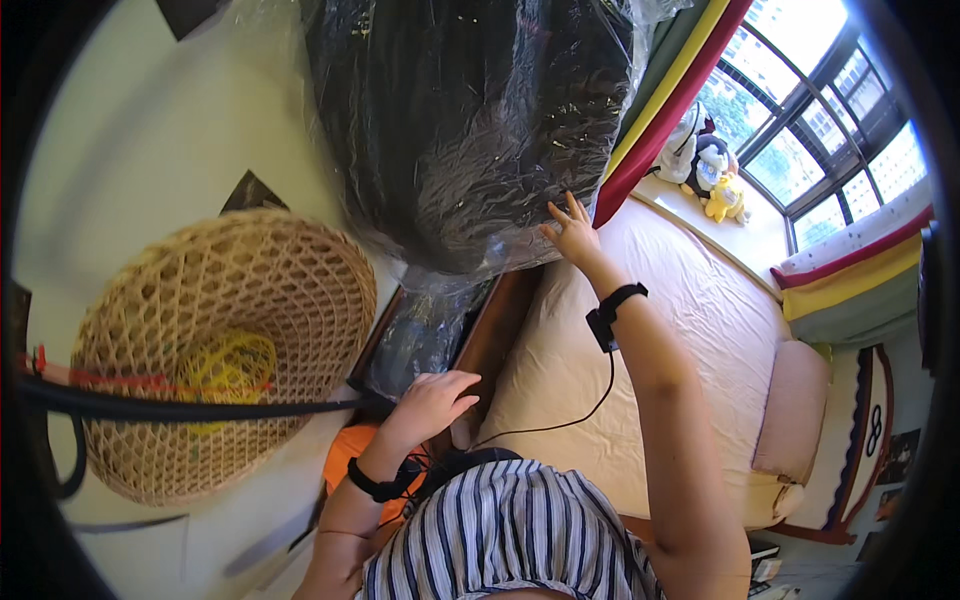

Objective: The person hangs a white garment on a clothing rack, then zips up a black jacket and puts it into a plastic bag before hanging it on the rack.

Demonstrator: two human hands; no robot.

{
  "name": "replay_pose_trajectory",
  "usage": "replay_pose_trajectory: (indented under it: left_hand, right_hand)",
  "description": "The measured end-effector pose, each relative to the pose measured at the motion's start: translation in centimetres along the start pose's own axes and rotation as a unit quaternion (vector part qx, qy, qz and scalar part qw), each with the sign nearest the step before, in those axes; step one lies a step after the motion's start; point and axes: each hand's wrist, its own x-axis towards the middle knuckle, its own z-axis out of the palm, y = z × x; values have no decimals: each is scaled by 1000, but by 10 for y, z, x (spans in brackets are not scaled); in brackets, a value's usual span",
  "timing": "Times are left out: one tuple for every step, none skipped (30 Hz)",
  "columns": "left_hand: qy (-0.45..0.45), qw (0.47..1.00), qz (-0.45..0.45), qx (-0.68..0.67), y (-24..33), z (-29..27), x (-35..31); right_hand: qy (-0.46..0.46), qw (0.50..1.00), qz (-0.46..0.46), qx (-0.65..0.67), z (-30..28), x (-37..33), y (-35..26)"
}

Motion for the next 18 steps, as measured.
replay_pose_trajectory:
  left_hand:
    - [-46, 999, -12, -19, 2, 5, -10]
    - [-3, 1000, 25, -9, 3, 17, -20]
    - [4, 1000, 13, -11, 9, 26, -29]
    - [-17, 999, 25, 38, 14, 35, -39]
    - [-29, 996, 7, 87, 18, 43, -61]
    - [-7, 996, -18, 89, 24, 54, -81]
    - [-2, 993, -13, 117, 40, 62, -87]
    - [-47, 990, 12, 134, 56, 73, -81]
    - [-74, 986, -35, 147, 63, 87, -108]
    - [-37, 990, -59, 121, 71, 107, -133]
    - [-28, 990, -87, 111, 89, 123, -148]
    - [-44, 991, -113, 58, 106, 137, -162]
    - [-59, 990, -131, 6, 118, 145, -173]
    - [-42, 985, -166, -30, 140, 142, -184]
    - [-13, 985, -162, -61, 150, 158, -201]
    - [8, 979, -188, -76, 167, 160, -217]
    - [34, 971, -219, -93, 184, 165, -236]
    - [51, 965, -236, -100, 190, 176, -248]
  right_hand:
    - [6, 999, -4, 37, 9, -9, 0]
    - [32, 995, -33, 84, 18, -26, 3]
    - [15, 990, -40, 133, 35, -46, 23]
    - [-10, 981, -54, 184, 57, -67, 33]
    - [-14, 978, -80, 194, 64, -105, 7]
    - [-72, 962, -43, 262, 71, -145, -4]
    - [-72, 958, -87, 262, 100, -180, 25]
    - [-94, 942, -39, 319, 151, -225, 88]
    - [-187, 924, -7, 334, 147, -262, 47]
    - [-282, 879, -17, 385, 134, -293, 26]
    - [-323, 856, -3, 404, 139, -325, 29]
    - [-363, 831, 11, 422, 148, -356, 29]
    - [-382, 824, -1, 418, 154, -386, 30]
    - [-410, 808, -26, 423, 149, -402, 23]
    - [-434, 792, -47, 428, 144, -419, 14]
    - [-458, 781, -69, 419, 129, -430, -4]
    - [-495, 779, -115, 367, 98, -441, -28]
    - [-515, 783, -151, 315, 79, -448, -41]
